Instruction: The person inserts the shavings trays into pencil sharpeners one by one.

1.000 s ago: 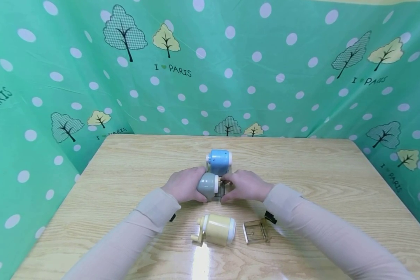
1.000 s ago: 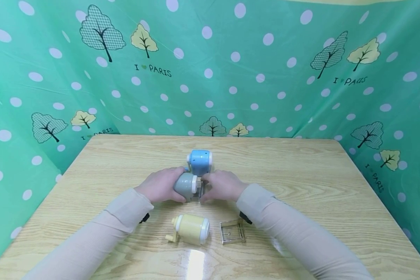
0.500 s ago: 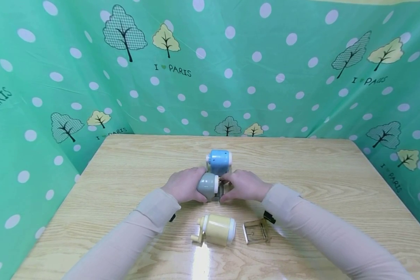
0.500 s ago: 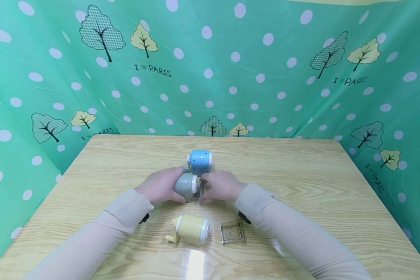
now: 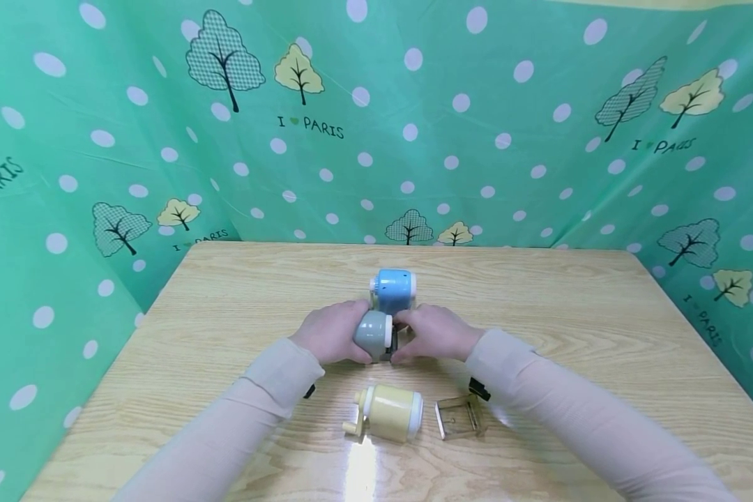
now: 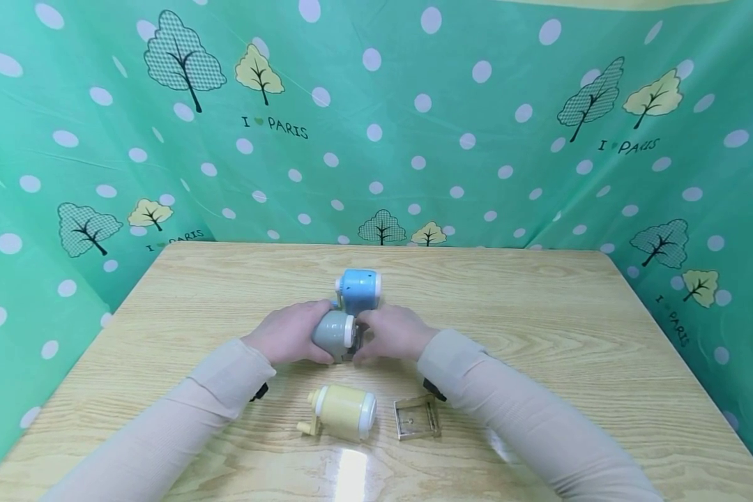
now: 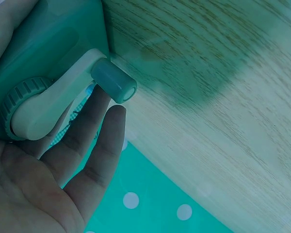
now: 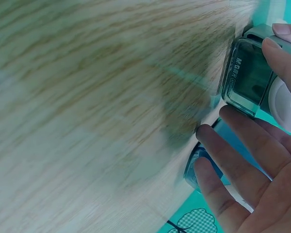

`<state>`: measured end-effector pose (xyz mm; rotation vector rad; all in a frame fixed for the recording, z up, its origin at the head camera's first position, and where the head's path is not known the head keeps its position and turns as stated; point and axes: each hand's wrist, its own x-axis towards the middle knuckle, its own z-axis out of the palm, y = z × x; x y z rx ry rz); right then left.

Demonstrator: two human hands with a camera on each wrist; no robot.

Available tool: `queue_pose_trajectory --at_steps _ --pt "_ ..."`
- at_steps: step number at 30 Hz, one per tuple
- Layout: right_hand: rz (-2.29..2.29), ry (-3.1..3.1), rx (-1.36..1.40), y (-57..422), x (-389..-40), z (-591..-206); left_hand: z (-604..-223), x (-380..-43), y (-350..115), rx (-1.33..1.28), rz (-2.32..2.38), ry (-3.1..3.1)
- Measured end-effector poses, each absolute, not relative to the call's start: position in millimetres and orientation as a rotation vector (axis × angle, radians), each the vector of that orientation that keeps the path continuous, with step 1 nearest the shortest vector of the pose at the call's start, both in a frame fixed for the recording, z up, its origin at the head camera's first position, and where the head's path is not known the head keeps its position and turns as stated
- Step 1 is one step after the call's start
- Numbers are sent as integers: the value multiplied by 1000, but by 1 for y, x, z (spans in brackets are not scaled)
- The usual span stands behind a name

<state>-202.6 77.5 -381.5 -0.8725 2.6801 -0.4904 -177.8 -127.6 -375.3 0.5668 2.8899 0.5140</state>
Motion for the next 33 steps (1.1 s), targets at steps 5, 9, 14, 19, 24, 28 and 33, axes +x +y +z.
queue_pose_trajectory --at_steps 5,9,14,19,24,28,33 --pt "-481 2673 -869 76 -203 -381 -376 -178 -128 564 514 2884" --pt "-480 2671 -872 75 -203 -380 -376 -178 -127 559 512 2881" --pt "-472 2673 -886 74 -204 -381 -376 -178 -128 553 520 2876" --pt "-486 2670 -874 72 -205 -382 -376 -178 -127 558 510 2881" --pt "-503 2662 -868 72 -205 -383 -376 -178 -127 558 514 2881" --pt "-521 2658 -868 71 -206 -383 -376 -178 -127 555 520 2880" --pt "-539 2648 -865 71 -207 -383 -375 -178 -127 551 515 2880"
